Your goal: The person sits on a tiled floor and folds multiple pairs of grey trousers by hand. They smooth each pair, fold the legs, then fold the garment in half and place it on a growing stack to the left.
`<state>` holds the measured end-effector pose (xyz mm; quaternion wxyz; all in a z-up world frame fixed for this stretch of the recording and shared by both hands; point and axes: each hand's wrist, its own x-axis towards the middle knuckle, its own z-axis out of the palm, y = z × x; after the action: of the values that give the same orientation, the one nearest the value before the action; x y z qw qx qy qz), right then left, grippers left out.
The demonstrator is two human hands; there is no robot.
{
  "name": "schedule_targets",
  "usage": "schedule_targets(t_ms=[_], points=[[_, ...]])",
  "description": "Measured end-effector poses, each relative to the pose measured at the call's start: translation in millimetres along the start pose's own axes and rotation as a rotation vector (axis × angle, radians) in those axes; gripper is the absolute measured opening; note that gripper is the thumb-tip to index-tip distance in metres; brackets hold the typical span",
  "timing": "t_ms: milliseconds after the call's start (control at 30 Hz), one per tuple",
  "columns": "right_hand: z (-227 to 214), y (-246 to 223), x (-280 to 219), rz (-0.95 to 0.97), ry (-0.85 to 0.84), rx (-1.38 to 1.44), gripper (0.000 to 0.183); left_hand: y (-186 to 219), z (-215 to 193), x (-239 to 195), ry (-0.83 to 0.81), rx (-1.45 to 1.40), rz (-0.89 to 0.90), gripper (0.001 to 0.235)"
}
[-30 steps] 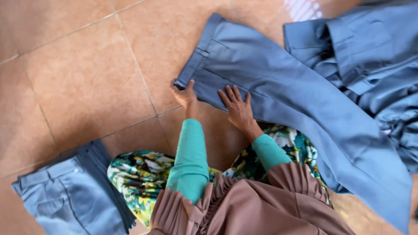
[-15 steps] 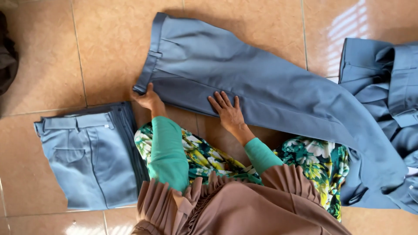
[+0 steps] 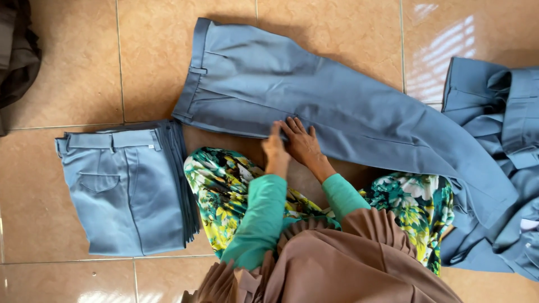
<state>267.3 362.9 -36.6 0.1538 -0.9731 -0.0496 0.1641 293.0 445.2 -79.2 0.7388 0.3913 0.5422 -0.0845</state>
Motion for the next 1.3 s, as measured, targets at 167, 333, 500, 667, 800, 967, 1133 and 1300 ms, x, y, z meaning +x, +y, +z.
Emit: schedule_targets(t_ms=[167, 333, 500, 667, 800, 967, 1133, 1300], points=[[-5, 40, -37, 0.116, 0.032, -0.024, 0.073, -20, 23, -22, -0.149, 0.151, -0.084, 0.093], [-21, 70, -83, 0.227, 0.087, -0.004, 0.076, -5, 30, -14, -0.461, -0.017, -0.264, 0.079], [-34, 70, -82, 0.245, 0.161, -0.035, 0.077, 38, 18, 23, -0.595, -0.22, -0.24, 0.074], [-11, 61, -58, 0.183, 0.139, -0.047, 0.08, 110, -14, 129, -0.55, -0.379, -0.094, 0.056], [9, 46, -42, 0.11, 0.102, -0.082, 0.078, 204, -43, 129, -0.441, -0.517, 0.055, 0.057], [26, 22, -20, -0.021, 0.165, -0.1, 0.075, 253, -83, 124, -0.396, -0.451, 0.279, 0.079], [36, 23, -5, -0.152, 0.389, -0.193, 0.061, 223, -69, 73, -0.242, -0.354, 0.445, 0.087], [23, 29, 4, -0.154, 0.663, -0.13, 0.034, 114, -45, -58, 0.075, 0.318, 0.742, 0.089]])
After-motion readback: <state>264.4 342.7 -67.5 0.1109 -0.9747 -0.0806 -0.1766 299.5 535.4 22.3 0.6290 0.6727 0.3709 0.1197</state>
